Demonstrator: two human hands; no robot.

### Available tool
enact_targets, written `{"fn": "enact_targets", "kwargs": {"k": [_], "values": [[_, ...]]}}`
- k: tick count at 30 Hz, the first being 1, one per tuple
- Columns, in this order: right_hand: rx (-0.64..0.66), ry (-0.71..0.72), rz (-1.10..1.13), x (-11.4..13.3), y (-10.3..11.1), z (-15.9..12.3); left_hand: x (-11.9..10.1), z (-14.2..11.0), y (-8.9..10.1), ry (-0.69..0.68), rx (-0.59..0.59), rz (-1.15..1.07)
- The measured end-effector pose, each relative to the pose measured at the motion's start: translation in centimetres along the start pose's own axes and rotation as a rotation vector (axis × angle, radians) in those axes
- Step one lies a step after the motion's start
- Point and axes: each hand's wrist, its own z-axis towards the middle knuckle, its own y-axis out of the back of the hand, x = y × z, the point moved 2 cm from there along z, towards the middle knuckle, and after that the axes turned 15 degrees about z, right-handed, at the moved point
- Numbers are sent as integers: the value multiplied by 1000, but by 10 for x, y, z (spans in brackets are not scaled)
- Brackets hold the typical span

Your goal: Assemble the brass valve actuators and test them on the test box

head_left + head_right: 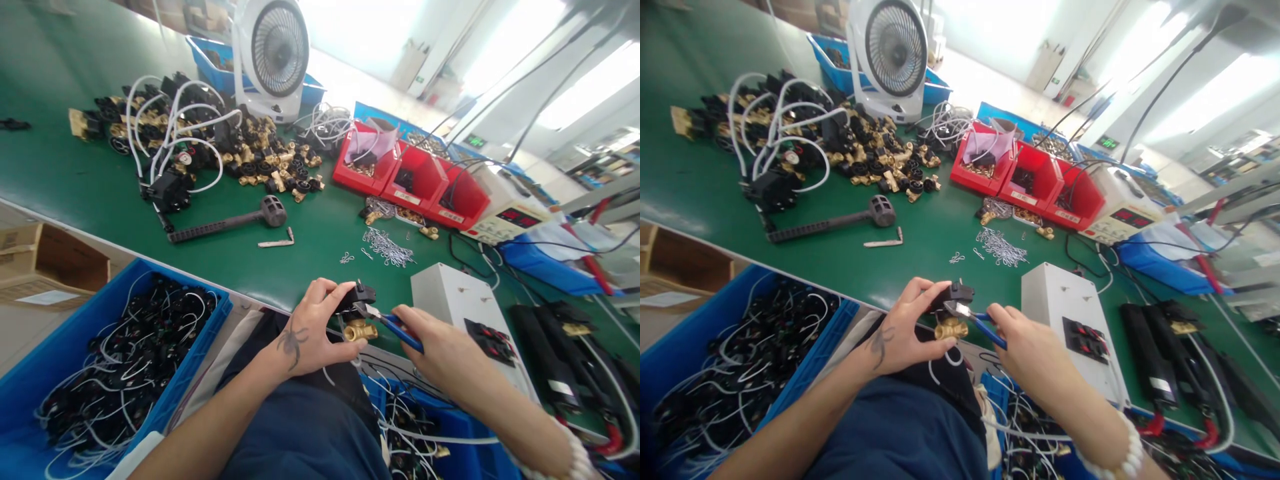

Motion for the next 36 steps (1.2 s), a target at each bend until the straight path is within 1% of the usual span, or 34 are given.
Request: {"fn": "enact_targets", "kwargs": {"k": [1,2,4,5,6,7,9,10,11,12,13,14,15,16,17,20,21,23,30,32,34,35,36], "values": [[37,6,-6,0,1,1,0,0,-1,-3,-4,5],[-1,5,6,0,4,2,0,-1,-1,-4,-7,6],[-221,-17,63,2,11,2,0,-1,-1,-4,-7,1],[-310,-42,86,2,12,0,0,-1,-1,-3,-2,-3],[-328,-68,92,2,10,-1,0,-1,0,-3,3,-5],[-268,-91,83,1,6,-1,0,0,0,-4,3,-4],[-17,-109,39,-1,-6,-2,0,0,1,-5,4,4],[87,-107,23,-2,-10,-3,0,0,2,-4,7,8],[119,-103,28,-4,-11,-3,-1,0,2,-3,12,11],[80,-106,60,-5,-9,-3,-1,0,1,-1,16,12],[7,-114,122,-5,-6,-3,-1,0,0,3,14,8],[-61,-132,208,-6,-3,-2,-2,0,-1,7,3,-3],[-92,-155,315,-5,-1,-2,-2,-1,-2,16,-19,-23],[-79,-176,424,-4,-1,-1,-2,-2,-3,28,-49,-49],[-25,-192,520,-4,-4,0,-2,-2,-4,42,-82,-73],[221,-189,695,-3,-20,1,-1,-4,-4,49,-141,-76],[275,-181,719,-4,-26,2,-2,-4,-4,39,-145,-60],[321,-165,744,-6,-34,4,-3,-4,-2,14,-145,-34],[322,-101,816,-8,-39,12,-6,-3,-1,23,-145,-26],[319,-96,806,-7,-37,12,-7,-3,-1,27,-151,-24],[293,-79,762,-5,-31,11,-7,-2,-1,35,-153,-27],[260,-65,723,-4,-25,10,-6,-2,-1,39,-149,-31],[197,-47,671,-3,-18,9,-6,-1,-1,48,-141,-38]]}}
